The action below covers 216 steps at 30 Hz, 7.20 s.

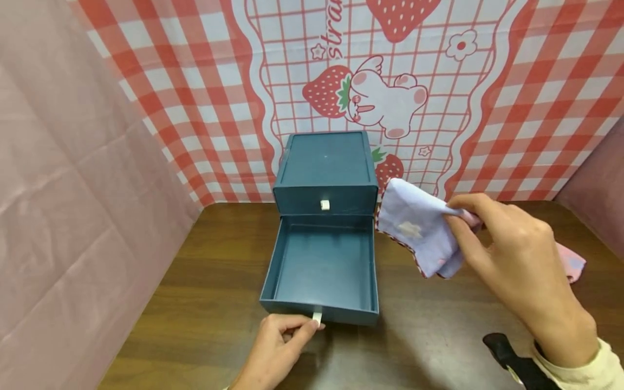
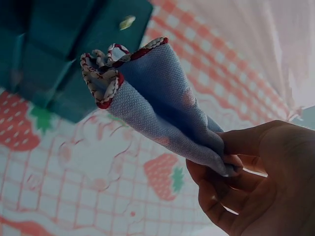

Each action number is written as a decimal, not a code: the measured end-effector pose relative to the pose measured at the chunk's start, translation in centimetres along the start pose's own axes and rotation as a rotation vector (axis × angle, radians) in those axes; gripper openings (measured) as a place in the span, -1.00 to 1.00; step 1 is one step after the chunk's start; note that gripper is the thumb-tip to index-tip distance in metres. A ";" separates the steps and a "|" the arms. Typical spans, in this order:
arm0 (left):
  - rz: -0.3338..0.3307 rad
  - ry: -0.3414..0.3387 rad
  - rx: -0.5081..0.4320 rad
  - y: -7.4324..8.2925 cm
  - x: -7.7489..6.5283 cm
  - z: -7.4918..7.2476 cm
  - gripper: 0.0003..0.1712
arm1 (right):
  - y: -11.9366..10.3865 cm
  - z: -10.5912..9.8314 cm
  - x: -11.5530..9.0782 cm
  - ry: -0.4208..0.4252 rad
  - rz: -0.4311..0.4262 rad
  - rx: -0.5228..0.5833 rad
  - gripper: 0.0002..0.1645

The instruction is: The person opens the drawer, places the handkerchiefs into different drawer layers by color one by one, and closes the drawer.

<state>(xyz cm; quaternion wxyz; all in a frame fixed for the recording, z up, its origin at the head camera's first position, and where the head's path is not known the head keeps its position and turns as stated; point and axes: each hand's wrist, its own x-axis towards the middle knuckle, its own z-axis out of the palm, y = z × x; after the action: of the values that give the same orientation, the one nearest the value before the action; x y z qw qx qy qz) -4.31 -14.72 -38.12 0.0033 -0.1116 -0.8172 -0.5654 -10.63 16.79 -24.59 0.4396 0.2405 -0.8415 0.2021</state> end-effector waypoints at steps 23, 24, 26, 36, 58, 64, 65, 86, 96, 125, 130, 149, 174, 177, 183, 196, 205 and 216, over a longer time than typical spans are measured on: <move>-0.095 -0.100 -0.115 -0.6 0.2 -0.1 -0.76 | -4.7 4.1 1.9 0.030 -0.210 0.243 -0.56; -0.094 -0.100 -0.114 -0.6 0.2 0.0 -0.75 | -4.7 4.3 1.8 0.033 -0.220 0.255 -0.57; -0.094 -0.097 -0.110 -0.7 0.2 0.0 -0.75 | -4.8 4.6 1.8 0.034 -0.237 0.272 -0.59; -0.058 -0.055 -0.114 -1.1 0.0 0.7 -0.77 | -5.2 6.1 1.3 -0.007 -0.280 0.324 -0.63; -0.074 -0.032 -0.125 -0.6 -0.1 0.5 -0.77 | -6.1 8.7 0.0 -0.267 -0.210 0.394 -0.81; -0.084 -0.012 -0.129 -0.5 -0.1 0.4 -0.79 | -6.3 9.3 -0.2 -0.317 -0.214 0.431 -0.83; -0.087 -0.013 -0.129 -0.4 -0.1 0.4 -0.79 | -6.3 9.4 -0.2 -0.324 -0.213 0.430 -0.83; -0.084 -0.017 -0.129 -0.7 -0.4 0.6 -0.77 | -3.8 12.2 -0.7 -0.437 -0.168 0.238 -0.84; -0.089 -0.021 -0.123 -0.6 -0.4 0.6 -0.77 | -4.2 12.9 -1.0 -0.357 -0.109 0.287 -0.87; 0.007 0.022 -0.022 -0.7 0.1 0.9 -0.83 | -3.3 13.7 -1.3 -0.256 -0.108 0.200 -0.91; 0.009 0.026 -0.023 -0.6 0.1 0.9 -0.83 | -3.3 13.9 -1.4 -0.334 -0.084 0.213 -0.89; 0.007 0.025 -0.012 -0.7 -0.2 0.8 -0.84 | -3.3 14.4 -1.7 -0.471 -0.147 0.189 -0.85; 0.002 0.033 -0.003 -0.7 -0.2 1.1 -0.84 | -4.5 13.1 -1.9 -0.692 -0.280 0.211 -0.90; 0.002 0.034 -0.005 -0.6 -0.1 1.2 -0.84 | -4.2 12.5 -1.4 -0.676 -0.249 0.203 -0.84; -0.016 0.037 -0.025 -0.5 -0.3 1.3 -0.84 | -3.7 10.7 -0.6 -0.697 -0.189 0.162 -0.77; -0.042 0.068 -0.140 -0.3 -0.6 1.7 -0.80 | -1.3 7.1 -0.7 -0.565 -0.160 0.158 -0.77; 0.084 0.123 -0.209 -0.5 -0.5 1.3 -0.77 | 0.9 5.0 -2.7 -0.452 -0.169 0.118 -0.69; -0.090 -0.121 -0.428 -1.1 0.2 0.4 -0.64 | 4.6 2.6 -4.7 -0.425 -0.110 0.069 -0.66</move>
<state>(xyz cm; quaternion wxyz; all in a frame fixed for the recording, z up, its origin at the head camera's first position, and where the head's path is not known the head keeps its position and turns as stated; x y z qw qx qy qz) -4.71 -14.64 -39.28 -0.0946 -0.1071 -0.6813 -0.7179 -12.65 20.15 -30.47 0.2542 0.3381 -0.8934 0.1510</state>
